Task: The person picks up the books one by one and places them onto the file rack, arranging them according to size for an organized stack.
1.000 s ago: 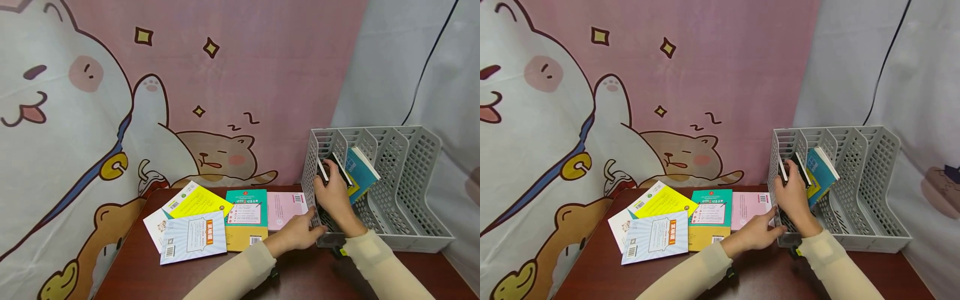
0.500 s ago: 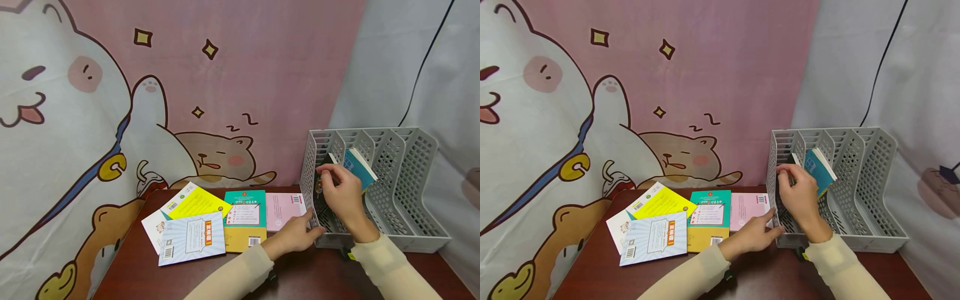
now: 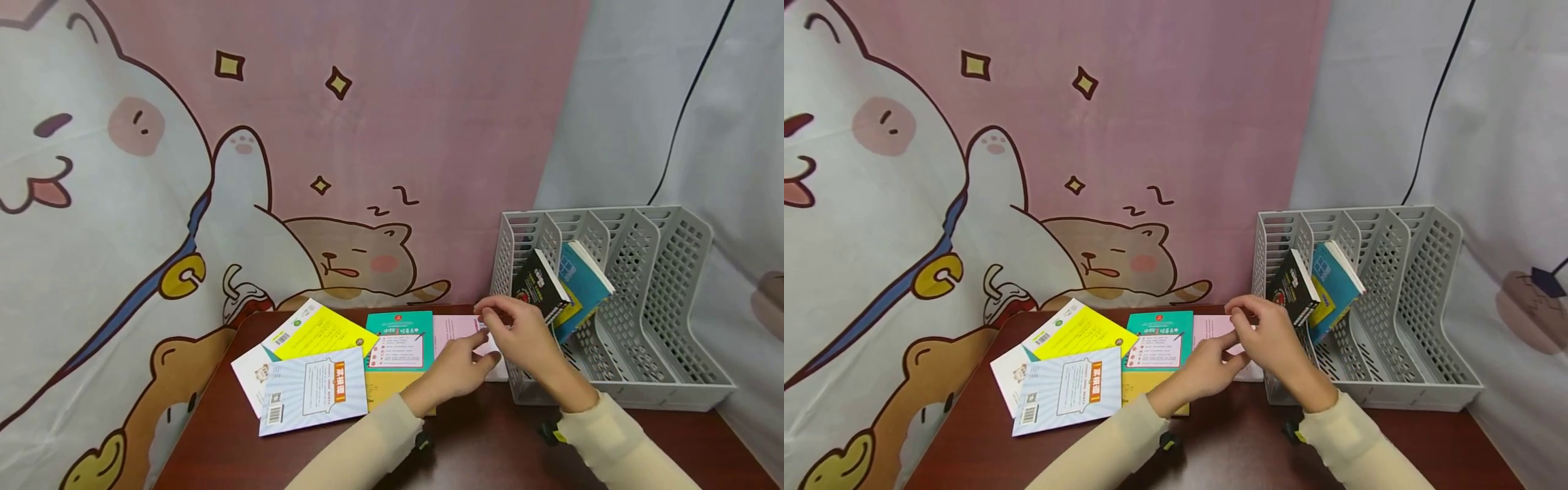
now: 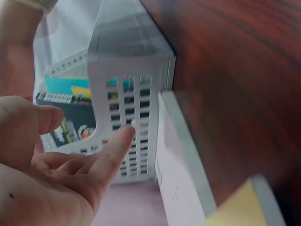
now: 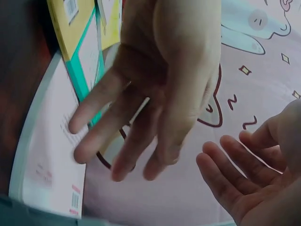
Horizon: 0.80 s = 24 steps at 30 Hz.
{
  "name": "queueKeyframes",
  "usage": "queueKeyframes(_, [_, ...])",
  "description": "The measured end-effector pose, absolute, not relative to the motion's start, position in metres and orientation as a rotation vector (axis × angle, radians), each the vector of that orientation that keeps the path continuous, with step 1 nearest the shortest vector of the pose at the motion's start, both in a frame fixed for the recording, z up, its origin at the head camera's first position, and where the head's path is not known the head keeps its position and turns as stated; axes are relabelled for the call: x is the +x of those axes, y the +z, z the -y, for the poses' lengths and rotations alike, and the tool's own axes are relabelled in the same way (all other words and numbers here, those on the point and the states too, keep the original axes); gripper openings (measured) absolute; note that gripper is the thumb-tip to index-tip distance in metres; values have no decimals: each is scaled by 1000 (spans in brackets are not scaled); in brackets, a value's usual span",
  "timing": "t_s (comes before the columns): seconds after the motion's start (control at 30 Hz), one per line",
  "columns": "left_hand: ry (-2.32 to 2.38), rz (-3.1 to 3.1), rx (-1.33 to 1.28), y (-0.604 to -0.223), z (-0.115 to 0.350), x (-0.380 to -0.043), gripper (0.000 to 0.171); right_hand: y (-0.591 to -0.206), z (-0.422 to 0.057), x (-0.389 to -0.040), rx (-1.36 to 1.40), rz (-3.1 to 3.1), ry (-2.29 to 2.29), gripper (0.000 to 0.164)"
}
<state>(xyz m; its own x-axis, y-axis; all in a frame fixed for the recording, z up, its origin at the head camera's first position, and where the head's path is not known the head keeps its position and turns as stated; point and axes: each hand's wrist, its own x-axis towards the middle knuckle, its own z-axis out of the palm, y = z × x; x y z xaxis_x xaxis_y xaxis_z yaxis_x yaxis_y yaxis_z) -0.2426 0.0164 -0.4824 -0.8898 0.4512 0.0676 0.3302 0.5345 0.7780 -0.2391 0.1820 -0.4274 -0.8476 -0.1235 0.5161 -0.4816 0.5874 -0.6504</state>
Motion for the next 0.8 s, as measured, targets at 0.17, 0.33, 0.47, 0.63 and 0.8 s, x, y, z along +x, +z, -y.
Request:
queueKeyframes(0.17, [1332,-2651,679,-476,6,-246,52,-432,-169,-238,514,2450,1173,20])
queueKeyframes(0.33, [1334,-2702,657,-475,30,-251,51,-441,-155,-239,525,2496,1180,21])
queueKeyframes(0.47, [1364,-2705,608,-476,49,-258,54,-449,-145,-242,536,2565,1196,25])
queueKeyframes(0.63, [1354,-2720,480,-480,76,-269,57,-456,-139,-246,495,2663,1258,31])
queueKeyframes(0.8, [1324,-2743,404,-489,105,-280,55,-463,-134,-251,428,2769,1375,34])
